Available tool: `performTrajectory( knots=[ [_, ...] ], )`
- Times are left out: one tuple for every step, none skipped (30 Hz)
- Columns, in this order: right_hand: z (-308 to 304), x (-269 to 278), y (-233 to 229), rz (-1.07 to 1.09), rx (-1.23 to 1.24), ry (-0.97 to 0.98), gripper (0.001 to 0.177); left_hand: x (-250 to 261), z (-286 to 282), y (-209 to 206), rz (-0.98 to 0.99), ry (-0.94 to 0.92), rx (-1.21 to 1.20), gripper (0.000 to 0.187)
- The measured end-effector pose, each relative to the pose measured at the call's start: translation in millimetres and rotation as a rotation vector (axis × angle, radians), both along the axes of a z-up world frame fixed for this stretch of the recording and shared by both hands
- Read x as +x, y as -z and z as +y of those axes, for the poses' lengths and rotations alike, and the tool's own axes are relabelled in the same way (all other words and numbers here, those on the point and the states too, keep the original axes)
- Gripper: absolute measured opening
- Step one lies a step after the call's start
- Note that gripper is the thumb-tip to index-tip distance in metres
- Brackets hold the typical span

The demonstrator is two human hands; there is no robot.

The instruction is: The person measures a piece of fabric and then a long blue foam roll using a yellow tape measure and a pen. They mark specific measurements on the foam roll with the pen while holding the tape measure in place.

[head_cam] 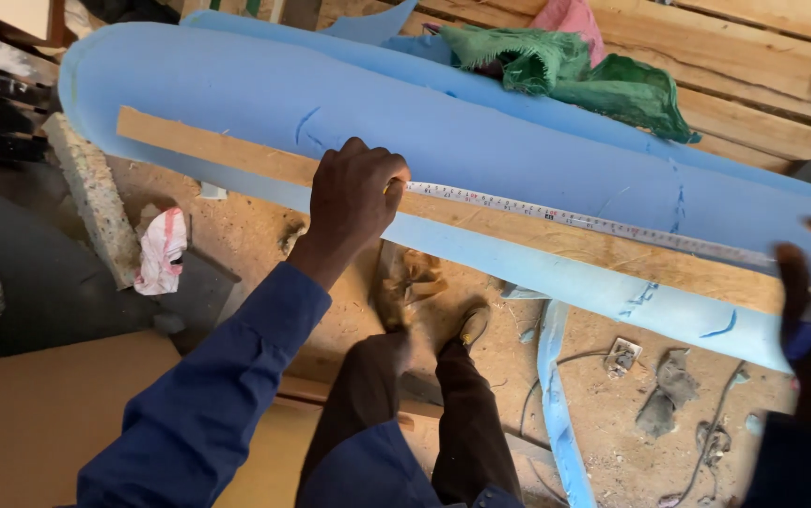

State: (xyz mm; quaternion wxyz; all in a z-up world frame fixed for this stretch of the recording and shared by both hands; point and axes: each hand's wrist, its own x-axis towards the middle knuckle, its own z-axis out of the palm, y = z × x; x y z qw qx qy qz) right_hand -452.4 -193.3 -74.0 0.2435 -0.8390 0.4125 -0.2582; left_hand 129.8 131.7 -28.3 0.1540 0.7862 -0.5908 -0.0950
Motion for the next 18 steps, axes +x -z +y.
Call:
performTrajectory(
  knots=[
    [39.2,62.6,-20.3,-0.024,-0.032,0.019,0.048,-0.6,0.2,0.6,0.002,0.001,-0.01,0.015],
    [93.0,113.2,-45.8,-0.05,-0.067,0.038,0.055,0.5,-1.0,1.2,0.002,0.002,-0.023,0.015],
    [120.7,161.4,-38.6,-0.046,-0.074,0.04,0.055,0.4,-2.3,4.0,0.006,0.005,-0.029,0.015],
    [149.6,218.2,-42.0,-0.064,-0.11,-0.034,0.053,0.9,-2.4,6.8,0.02,-0.001,-0.027,0.013],
    [176.6,285.9,-57.3,-0.082,-0.145,-0.11,0.053,2.6,-1.8,9.8,0.034,-0.007,-0.025,0.012],
    [189.9,313.3,-39.0,-0.08,-0.145,-0.108,0.053,-1.0,-3.1,13.2,0.035,-0.006,-0.025,0.012],
    [204.0,342.0,-20.5,-0.031,-0.153,-0.097,0.038,-3.4,-3.7,16.7,-0.021,-0.014,-0.097,0.012],
    [219.1,372.4,-1.9,0.018,-0.159,-0.083,0.03,-3.8,-3.4,19.8,-0.077,-0.021,-0.167,0.014],
    [224.3,378.9,11.7,0.019,-0.159,-0.079,0.03,-7.0,-7.1,17.1,-0.076,-0.017,-0.168,0.014],
    [231.1,386.5,25.5,0.079,-0.173,-0.063,0.025,-9.0,-9.3,14.7,-0.059,-0.028,-0.228,0.012],
    [238.8,395.5,39.2,0.14,-0.186,-0.046,0.021,-9.5,-10.7,12.3,-0.041,-0.039,-0.289,0.012],
    [234.4,390.6,43.4,0.138,-0.182,-0.046,0.021,-13.5,-15.5,24.3,-0.043,-0.039,-0.285,0.012],
    [231.1,386.5,47.6,0.147,-0.244,-0.064,0.011,-16.6,-19.1,36.3,-0.035,-0.055,-0.326,0.009],
    [231.3,382.3,52.1,0.155,-0.301,-0.085,0.008,-20.0,-18.8,48.4,-0.027,-0.075,-0.362,0.009],
    [234.1,375.7,60.7,0.154,-0.294,-0.088,0.008,-22.3,-17.5,47.8,-0.028,-0.078,-0.354,0.009],
    [233.4,369.2,68.3,0.187,-0.322,-0.057,0.004,-24.4,-19.3,46.4,0.042,-0.087,-0.346,0.004],
    [231.9,362.2,75.4,0.22,-0.351,-0.025,0.007,-27.2,-22.0,44.6,0.113,-0.096,-0.337,0.006],
    [239.9,366.0,62.9,0.22,-0.352,-0.028,0.007,-20.5,-14.2,40.0,0.113,-0.099,-0.339,0.006]
  ],
)
